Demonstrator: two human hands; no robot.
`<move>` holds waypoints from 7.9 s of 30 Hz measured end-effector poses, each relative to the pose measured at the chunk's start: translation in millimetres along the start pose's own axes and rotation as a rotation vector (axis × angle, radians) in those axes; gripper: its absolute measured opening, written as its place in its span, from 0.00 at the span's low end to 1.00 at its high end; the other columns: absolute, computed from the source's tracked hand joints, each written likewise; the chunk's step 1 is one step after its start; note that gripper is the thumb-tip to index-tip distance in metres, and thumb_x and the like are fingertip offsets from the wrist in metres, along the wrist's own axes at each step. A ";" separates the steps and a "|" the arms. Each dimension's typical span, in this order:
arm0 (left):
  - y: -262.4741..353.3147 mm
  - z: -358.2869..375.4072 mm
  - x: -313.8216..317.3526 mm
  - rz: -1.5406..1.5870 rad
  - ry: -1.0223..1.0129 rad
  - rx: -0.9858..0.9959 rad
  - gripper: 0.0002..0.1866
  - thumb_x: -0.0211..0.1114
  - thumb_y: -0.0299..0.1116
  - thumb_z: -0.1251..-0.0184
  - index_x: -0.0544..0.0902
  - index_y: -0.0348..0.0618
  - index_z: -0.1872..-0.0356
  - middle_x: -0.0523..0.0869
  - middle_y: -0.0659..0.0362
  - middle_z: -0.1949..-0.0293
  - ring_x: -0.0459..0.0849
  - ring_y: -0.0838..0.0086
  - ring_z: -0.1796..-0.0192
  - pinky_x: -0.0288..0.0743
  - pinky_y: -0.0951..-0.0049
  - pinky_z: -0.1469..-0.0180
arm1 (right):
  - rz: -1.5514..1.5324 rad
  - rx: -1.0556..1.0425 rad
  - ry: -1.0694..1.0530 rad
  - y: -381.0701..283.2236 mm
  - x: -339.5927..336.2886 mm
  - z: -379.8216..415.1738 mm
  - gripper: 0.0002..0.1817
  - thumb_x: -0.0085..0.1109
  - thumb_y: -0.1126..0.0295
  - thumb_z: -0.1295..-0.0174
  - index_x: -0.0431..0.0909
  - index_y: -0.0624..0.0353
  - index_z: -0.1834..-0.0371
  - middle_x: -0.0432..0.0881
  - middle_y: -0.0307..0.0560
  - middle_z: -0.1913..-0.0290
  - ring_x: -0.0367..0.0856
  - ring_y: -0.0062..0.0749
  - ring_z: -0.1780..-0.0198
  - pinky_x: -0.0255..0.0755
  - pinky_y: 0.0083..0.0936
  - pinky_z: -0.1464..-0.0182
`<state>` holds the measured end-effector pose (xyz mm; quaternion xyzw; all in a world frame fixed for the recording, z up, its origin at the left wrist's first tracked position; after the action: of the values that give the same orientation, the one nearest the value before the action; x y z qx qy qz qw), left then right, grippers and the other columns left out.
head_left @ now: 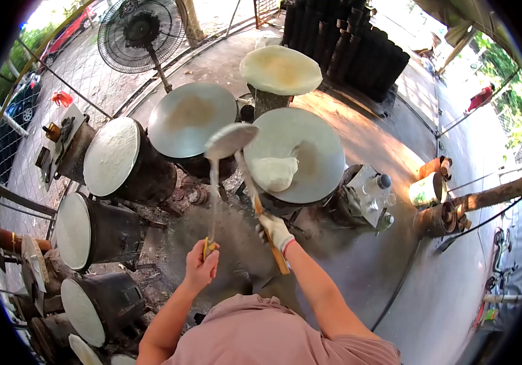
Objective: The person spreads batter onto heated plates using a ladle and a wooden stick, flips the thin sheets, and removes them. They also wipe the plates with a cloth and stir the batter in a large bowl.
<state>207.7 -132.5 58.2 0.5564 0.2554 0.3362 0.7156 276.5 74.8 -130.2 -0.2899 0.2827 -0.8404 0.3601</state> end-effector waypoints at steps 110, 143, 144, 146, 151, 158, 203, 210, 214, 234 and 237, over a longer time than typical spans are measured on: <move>-58.2 -38.5 210.9 0.681 0.061 -0.605 0.05 0.55 0.27 0.35 0.68 0.44 0.70 0.68 0.64 0.79 0.65 0.80 0.83 0.61 0.80 0.82 | 0.269 -0.356 0.317 -182.1 -303.6 -61.0 0.21 0.55 0.58 0.40 0.81 0.63 0.53 0.80 0.44 0.75 0.75 0.25 0.74 0.69 0.26 0.69; 53.2 -74.8 173.9 0.757 0.045 -0.552 0.03 0.51 0.27 0.30 0.71 0.39 0.61 0.67 0.65 0.79 0.63 0.86 0.85 0.56 0.84 0.86 | -0.011 -0.216 0.260 -89.2 -232.4 13.3 0.18 0.57 0.64 0.36 0.78 0.51 0.43 0.71 0.31 0.79 0.62 0.13 0.83 0.56 0.15 0.83; 61.1 -78.2 158.9 0.761 0.056 -0.546 0.03 0.51 0.27 0.30 0.71 0.39 0.61 0.67 0.65 0.79 0.63 0.86 0.85 0.56 0.84 0.86 | -0.018 -0.218 0.270 -95.3 -220.9 6.4 0.17 0.57 0.64 0.36 0.77 0.50 0.44 0.70 0.31 0.80 0.61 0.13 0.85 0.55 0.14 0.84; 87.0 -100.8 114.5 0.542 0.065 -0.358 0.04 0.52 0.27 0.31 0.70 0.39 0.61 0.68 0.64 0.79 0.65 0.85 0.86 0.58 0.84 0.86 | -0.028 -0.187 0.269 -107.3 -189.0 -11.5 0.15 0.56 0.64 0.35 0.77 0.49 0.46 0.69 0.31 0.79 0.61 0.14 0.85 0.54 0.15 0.86; 99.5 -199.4 -8.9 0.339 0.045 -0.123 0.05 0.54 0.26 0.34 0.70 0.41 0.59 0.68 0.64 0.80 0.65 0.82 0.87 0.59 0.81 0.86 | -0.143 -0.168 0.259 -151.2 -74.1 -65.5 0.12 0.54 0.64 0.35 0.75 0.50 0.49 0.68 0.33 0.80 0.61 0.15 0.86 0.52 0.16 0.86; 67.8 -371.9 -140.9 -0.582 0.096 0.155 0.13 0.56 0.31 0.38 0.68 0.35 0.56 0.81 0.39 0.71 0.79 0.43 0.65 0.69 0.51 0.65 | -0.268 -0.128 0.406 -177.7 93.7 -147.7 0.13 0.55 0.64 0.35 0.76 0.53 0.49 0.71 0.32 0.77 0.63 0.15 0.84 0.56 0.15 0.84; 50.7 -456.5 -395.2 -1.278 0.263 0.419 0.24 0.55 0.23 0.43 0.75 0.54 0.43 0.72 0.49 0.65 0.78 0.56 0.64 0.71 0.59 0.66 | 0.442 -0.411 0.446 -275.7 267.3 -300.3 0.17 0.55 0.64 0.37 0.81 0.56 0.48 0.73 0.29 0.80 0.64 0.13 0.81 0.59 0.14 0.79; 42.6 -424.9 -427.2 -1.300 0.324 0.361 0.26 0.56 0.23 0.44 0.76 0.58 0.42 0.71 0.50 0.68 0.77 0.56 0.68 0.70 0.59 0.69 | 0.742 -0.761 0.631 -251.3 225.3 -328.3 0.14 0.55 0.64 0.36 0.82 0.56 0.51 0.73 0.29 0.79 0.62 0.14 0.83 0.56 0.15 0.81; 35.7 -406.9 -432.7 -1.259 0.339 0.323 0.27 0.56 0.22 0.44 0.76 0.60 0.42 0.72 0.52 0.68 0.77 0.57 0.67 0.70 0.60 0.68 | 0.419 -0.044 0.181 -268.3 277.7 -299.2 0.19 0.55 0.61 0.37 0.80 0.61 0.49 0.82 0.40 0.70 0.76 0.19 0.72 0.69 0.17 0.68; 40.6 -333.6 -401.0 0.103 0.462 -0.044 0.10 0.53 0.28 0.30 0.74 0.37 0.52 0.70 0.65 0.82 0.69 0.83 0.85 0.61 0.80 0.83 | 0.585 0.012 -0.116 -288.1 255.5 -314.4 0.14 0.58 0.59 0.40 0.84 0.59 0.63 0.72 0.31 0.83 0.66 0.15 0.82 0.58 0.19 0.80; 30.5 -311.8 -397.7 0.328 0.536 -0.087 0.11 0.53 0.28 0.31 0.72 0.37 0.51 0.68 0.66 0.84 0.64 0.85 0.87 0.58 0.82 0.85 | 0.664 -0.104 0.074 -314.2 220.8 -343.9 0.15 0.59 0.58 0.40 0.83 0.56 0.61 0.71 0.31 0.82 0.64 0.15 0.83 0.58 0.19 0.80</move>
<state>-284.9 -237.4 6.1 0.4506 0.3270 0.5924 0.5823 -226.2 179.1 -83.7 -0.1693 0.4172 -0.6716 0.5884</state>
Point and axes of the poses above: each hand's wrist, its own z-axis away from the middle knuckle, its own x-axis out of the palm, y = z × x, the point moved 8 cm from there along -z, towards the middle knuckle
